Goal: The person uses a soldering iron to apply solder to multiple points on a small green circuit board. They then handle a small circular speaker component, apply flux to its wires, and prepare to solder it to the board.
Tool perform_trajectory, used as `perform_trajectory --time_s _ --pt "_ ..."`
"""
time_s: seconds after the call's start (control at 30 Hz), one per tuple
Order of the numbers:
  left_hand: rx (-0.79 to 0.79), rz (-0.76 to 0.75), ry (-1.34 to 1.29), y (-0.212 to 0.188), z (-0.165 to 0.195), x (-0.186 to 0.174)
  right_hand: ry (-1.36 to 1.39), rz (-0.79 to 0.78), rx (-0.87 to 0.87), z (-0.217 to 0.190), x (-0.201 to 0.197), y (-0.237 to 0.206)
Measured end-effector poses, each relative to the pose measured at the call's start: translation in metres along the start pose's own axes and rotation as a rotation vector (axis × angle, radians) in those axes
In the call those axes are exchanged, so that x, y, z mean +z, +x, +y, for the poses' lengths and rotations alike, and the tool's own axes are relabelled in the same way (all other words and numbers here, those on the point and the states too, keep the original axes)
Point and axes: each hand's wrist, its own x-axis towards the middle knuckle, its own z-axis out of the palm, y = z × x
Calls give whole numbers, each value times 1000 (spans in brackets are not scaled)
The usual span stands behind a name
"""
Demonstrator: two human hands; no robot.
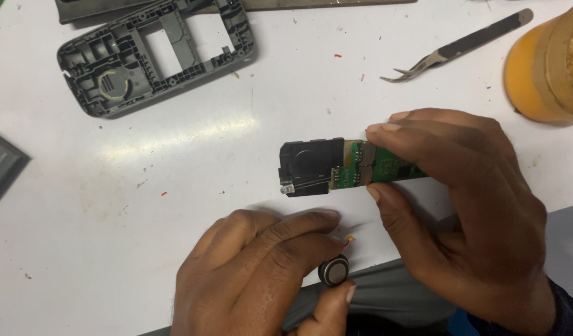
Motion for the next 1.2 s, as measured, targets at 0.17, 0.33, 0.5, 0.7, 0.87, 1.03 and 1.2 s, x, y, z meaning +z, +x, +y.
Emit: perform_trajectory --time_s 0.17,0.33,0.5,0.7,0.87,1.03,1.2 --pt "0 -4 2 -1 0 0 4 -1 15 -1 0 0" --pt "0 -5 7 0 0 0 -6 -5 15 -1 0 0" --pt "1 -6 3 -2 -1 1 0 -4 2 -1 0 1" --pt "-1 -32 13 2 -2 -2 14 -5 14 -2 -1 2" --pt "-81 138 -70 3 6 -5 -28 -44 -16 -2 -2 5" --pt "-201 229 -133 0 3 -4 -2 -40 -28 1 2 6" --pt "-209 290 -268 -1 -4 -4 -29 -40 -46 8 7 5"
